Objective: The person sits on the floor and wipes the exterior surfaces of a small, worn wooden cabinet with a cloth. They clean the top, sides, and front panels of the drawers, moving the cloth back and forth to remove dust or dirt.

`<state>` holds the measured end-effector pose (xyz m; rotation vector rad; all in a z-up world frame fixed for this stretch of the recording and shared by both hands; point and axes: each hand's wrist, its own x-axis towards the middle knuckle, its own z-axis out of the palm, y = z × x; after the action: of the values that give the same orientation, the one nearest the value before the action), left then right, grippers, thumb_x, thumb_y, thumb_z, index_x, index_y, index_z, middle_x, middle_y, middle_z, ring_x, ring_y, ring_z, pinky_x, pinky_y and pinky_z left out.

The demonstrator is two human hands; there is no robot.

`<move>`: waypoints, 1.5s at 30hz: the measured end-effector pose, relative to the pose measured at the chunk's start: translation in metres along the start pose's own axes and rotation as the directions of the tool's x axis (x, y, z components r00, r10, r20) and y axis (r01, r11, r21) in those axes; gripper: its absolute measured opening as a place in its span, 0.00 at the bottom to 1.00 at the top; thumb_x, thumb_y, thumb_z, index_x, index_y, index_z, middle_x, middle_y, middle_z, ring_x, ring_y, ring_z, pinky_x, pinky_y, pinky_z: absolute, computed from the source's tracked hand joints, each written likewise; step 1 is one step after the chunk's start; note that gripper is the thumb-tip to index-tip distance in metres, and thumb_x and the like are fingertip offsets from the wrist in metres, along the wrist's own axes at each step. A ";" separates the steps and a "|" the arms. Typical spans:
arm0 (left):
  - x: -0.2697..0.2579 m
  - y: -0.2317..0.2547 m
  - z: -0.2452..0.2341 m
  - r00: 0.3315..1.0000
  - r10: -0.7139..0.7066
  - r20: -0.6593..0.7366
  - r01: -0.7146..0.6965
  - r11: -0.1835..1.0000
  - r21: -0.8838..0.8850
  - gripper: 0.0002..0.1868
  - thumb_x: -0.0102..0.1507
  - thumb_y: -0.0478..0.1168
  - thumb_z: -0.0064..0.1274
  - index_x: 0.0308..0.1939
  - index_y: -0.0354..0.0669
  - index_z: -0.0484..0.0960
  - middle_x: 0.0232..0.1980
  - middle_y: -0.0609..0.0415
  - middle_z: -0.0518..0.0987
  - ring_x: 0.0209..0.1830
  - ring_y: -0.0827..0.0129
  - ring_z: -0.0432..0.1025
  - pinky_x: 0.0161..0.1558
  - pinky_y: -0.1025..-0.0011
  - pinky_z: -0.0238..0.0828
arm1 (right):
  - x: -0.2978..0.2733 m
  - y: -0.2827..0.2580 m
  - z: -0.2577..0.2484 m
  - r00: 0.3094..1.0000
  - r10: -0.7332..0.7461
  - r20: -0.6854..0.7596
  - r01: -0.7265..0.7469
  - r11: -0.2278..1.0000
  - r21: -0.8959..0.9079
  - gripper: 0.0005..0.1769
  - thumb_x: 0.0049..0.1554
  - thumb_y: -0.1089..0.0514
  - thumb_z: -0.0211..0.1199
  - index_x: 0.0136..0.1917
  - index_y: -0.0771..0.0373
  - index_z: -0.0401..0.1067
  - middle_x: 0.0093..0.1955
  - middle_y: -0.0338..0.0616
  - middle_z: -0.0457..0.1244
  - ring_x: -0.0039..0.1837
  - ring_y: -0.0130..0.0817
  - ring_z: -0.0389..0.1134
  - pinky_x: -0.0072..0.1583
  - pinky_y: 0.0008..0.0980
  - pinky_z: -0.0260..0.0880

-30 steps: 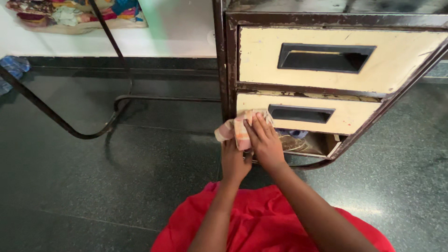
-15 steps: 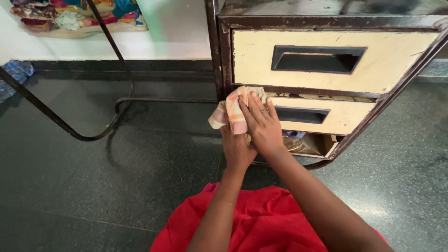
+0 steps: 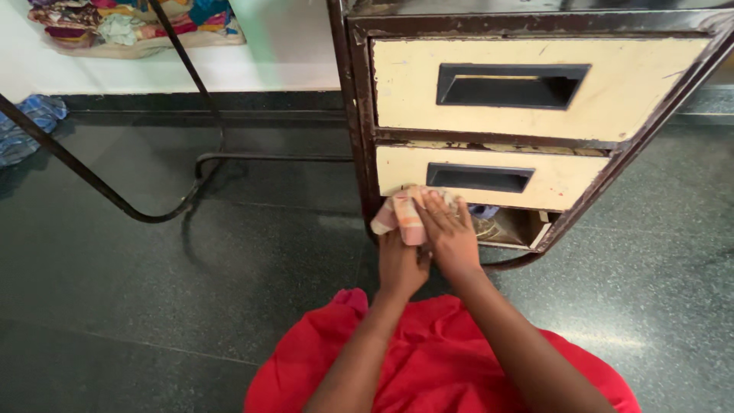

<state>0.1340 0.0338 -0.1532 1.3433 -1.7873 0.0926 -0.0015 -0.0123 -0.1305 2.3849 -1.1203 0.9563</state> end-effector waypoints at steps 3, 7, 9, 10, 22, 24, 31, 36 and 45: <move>-0.002 0.022 0.013 0.998 0.067 -0.015 -0.068 0.997 -0.022 0.35 0.51 0.37 0.64 0.62 0.33 0.73 0.56 0.34 0.74 0.62 0.37 0.66 0.66 0.43 0.56 | -0.029 0.023 0.000 0.996 0.086 -0.034 -0.088 0.995 -0.046 0.38 0.52 0.60 0.61 0.76 0.60 0.65 0.77 0.50 0.60 0.81 0.39 0.57 0.80 0.57 0.45; 0.003 0.053 0.042 0.989 0.134 0.059 -0.135 0.991 0.011 0.36 0.54 0.40 0.63 0.63 0.28 0.71 0.61 0.34 0.73 0.66 0.42 0.66 0.71 0.40 0.53 | -0.068 0.068 -0.004 0.972 0.206 -0.113 -0.216 0.973 -0.086 0.32 0.57 0.58 0.60 0.75 0.60 0.65 0.77 0.49 0.61 0.82 0.42 0.57 0.80 0.60 0.44; 0.005 0.073 0.053 0.977 0.213 0.028 -0.212 0.977 -0.028 0.33 0.54 0.40 0.62 0.62 0.33 0.73 0.65 0.37 0.74 0.69 0.44 0.66 0.73 0.39 0.50 | -0.085 0.089 -0.011 0.947 0.270 -0.176 -0.292 0.949 -0.117 0.30 0.60 0.54 0.61 0.75 0.59 0.65 0.77 0.51 0.61 0.82 0.45 0.56 0.80 0.60 0.45; 0.007 0.083 0.057 0.971 0.229 0.064 -0.226 0.973 -0.043 0.33 0.55 0.40 0.62 0.63 0.34 0.73 0.66 0.39 0.74 0.69 0.45 0.66 0.74 0.39 0.49 | -0.091 0.097 -0.015 0.929 0.301 -0.217 -0.335 0.932 -0.140 0.30 0.63 0.51 0.62 0.75 0.59 0.65 0.76 0.53 0.60 0.82 0.47 0.55 0.79 0.60 0.46; 0.024 0.085 0.047 0.982 0.142 0.127 -0.157 0.981 0.111 0.38 0.58 0.40 0.57 0.72 0.35 0.68 0.72 0.41 0.69 0.73 0.46 0.61 0.72 0.32 0.46 | -0.087 0.079 -0.004 0.887 0.410 -0.211 -0.429 0.902 -0.050 0.36 0.57 0.57 0.62 0.76 0.72 0.63 0.80 0.60 0.55 0.85 0.60 0.50 0.79 0.58 0.52; 0.020 0.068 0.034 0.989 0.142 0.053 -0.149 0.973 0.178 0.42 0.57 0.40 0.57 0.76 0.35 0.65 0.74 0.39 0.67 0.74 0.44 0.59 0.71 0.34 0.46 | -0.073 0.060 0.005 0.907 0.385 -0.168 -0.395 0.918 -0.026 0.37 0.54 0.57 0.62 0.74 0.73 0.63 0.78 0.62 0.55 0.83 0.61 0.49 0.78 0.59 0.52; 0.014 0.026 0.013 0.998 0.029 -0.048 -0.020 0.986 0.164 0.45 0.52 0.44 0.62 0.71 0.32 0.66 0.71 0.32 0.66 0.74 0.37 0.57 0.74 0.38 0.44 | -0.029 0.008 0.019 0.972 0.213 -0.100 -0.204 0.975 0.092 0.36 0.57 0.56 0.60 0.76 0.69 0.60 0.79 0.61 0.54 0.84 0.58 0.47 0.77 0.56 0.52; 0.015 0.032 0.022 1.000 -0.011 -0.026 0.013 0.996 0.093 0.40 0.54 0.44 0.61 0.69 0.33 0.70 0.66 0.35 0.71 0.70 0.38 0.62 0.70 0.42 0.52 | -0.030 0.012 -0.005 0.973 0.228 -0.023 -0.227 0.973 0.031 0.38 0.55 0.53 0.58 0.78 0.64 0.59 0.80 0.57 0.53 0.83 0.48 0.48 0.75 0.58 0.49; 0.026 0.084 0.073 0.973 0.229 -0.038 -0.226 0.973 0.052 0.38 0.58 0.44 0.60 0.71 0.35 0.69 0.71 0.38 0.72 0.74 0.44 0.64 0.74 0.43 0.52 | -0.082 0.073 -0.019 0.869 0.490 -0.067 -0.493 0.870 -0.025 0.40 0.56 0.54 0.58 0.79 0.65 0.57 0.82 0.53 0.52 0.85 0.53 0.43 0.77 0.57 0.46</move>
<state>0.0226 0.0108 -0.1451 1.1547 -1.9062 0.2884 -0.1036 -0.0033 -0.1728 2.0529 -1.7558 1.1315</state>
